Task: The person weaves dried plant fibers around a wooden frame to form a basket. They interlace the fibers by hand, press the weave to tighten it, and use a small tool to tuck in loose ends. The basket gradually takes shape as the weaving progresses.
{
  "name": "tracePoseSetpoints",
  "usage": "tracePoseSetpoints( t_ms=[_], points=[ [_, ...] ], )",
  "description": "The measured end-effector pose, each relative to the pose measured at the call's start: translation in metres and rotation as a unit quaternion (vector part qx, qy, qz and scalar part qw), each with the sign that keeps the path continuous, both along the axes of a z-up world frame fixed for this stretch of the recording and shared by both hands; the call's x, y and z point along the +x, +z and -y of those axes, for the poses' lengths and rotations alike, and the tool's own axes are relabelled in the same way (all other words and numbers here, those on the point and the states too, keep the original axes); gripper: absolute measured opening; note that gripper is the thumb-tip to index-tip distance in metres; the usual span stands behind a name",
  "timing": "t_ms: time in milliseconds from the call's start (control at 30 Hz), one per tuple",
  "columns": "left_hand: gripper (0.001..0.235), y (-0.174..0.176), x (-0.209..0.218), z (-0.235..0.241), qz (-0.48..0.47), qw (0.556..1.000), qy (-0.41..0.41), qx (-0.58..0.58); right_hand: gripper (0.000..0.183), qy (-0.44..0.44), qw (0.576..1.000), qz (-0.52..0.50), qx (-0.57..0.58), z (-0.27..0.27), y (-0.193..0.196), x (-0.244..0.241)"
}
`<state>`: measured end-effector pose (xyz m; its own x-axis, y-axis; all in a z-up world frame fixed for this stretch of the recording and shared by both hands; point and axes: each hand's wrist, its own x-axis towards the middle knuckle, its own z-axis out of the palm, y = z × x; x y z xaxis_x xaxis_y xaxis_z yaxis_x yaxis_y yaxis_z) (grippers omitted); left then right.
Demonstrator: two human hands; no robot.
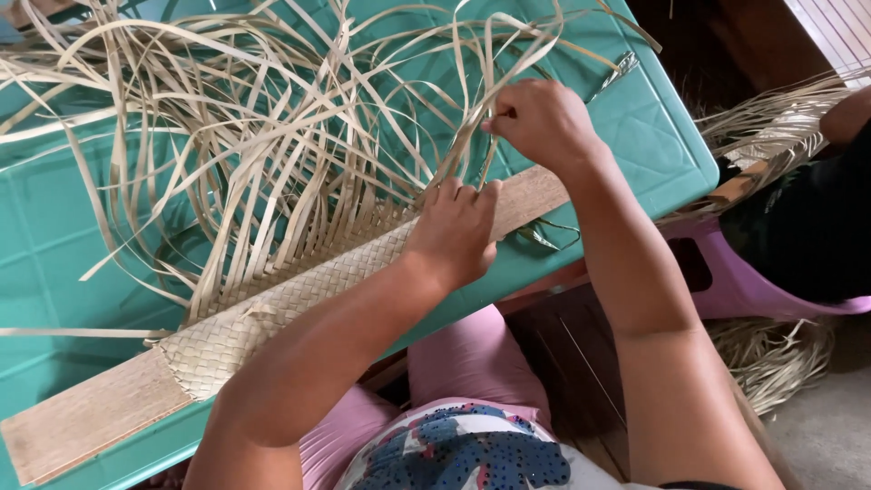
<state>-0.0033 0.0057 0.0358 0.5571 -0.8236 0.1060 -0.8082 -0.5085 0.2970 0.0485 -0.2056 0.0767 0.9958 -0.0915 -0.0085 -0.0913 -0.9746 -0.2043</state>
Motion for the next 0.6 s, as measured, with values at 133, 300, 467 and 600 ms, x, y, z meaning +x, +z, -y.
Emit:
tracePoseSetpoints(
  t_ms=[133, 300, 467, 600],
  points=[
    [0.085, -0.002, 0.001, 0.0, 0.025, 0.999, -0.001, -0.032, 0.03, -0.012, 0.998, -0.027, 0.053, -0.021, 0.026, 0.009],
    [0.083, -0.001, -0.002, -0.002, 0.019, 0.999, 0.008, -0.042, 0.022, -0.009, 0.982, 0.034, 0.187, -0.011, 0.042, 0.016],
    [0.081, -0.005, -0.008, -0.004, 0.053, 0.996, 0.019, -0.069, 0.014, -0.053, 0.946, 0.016, 0.319, -0.004, 0.041, 0.034],
    [0.079, 0.003, -0.01, -0.007, 0.194, 0.98, 0.021, -0.05, 0.013, -0.056, 0.887, 0.026, 0.459, -0.017, 0.042, 0.059]
  ],
)
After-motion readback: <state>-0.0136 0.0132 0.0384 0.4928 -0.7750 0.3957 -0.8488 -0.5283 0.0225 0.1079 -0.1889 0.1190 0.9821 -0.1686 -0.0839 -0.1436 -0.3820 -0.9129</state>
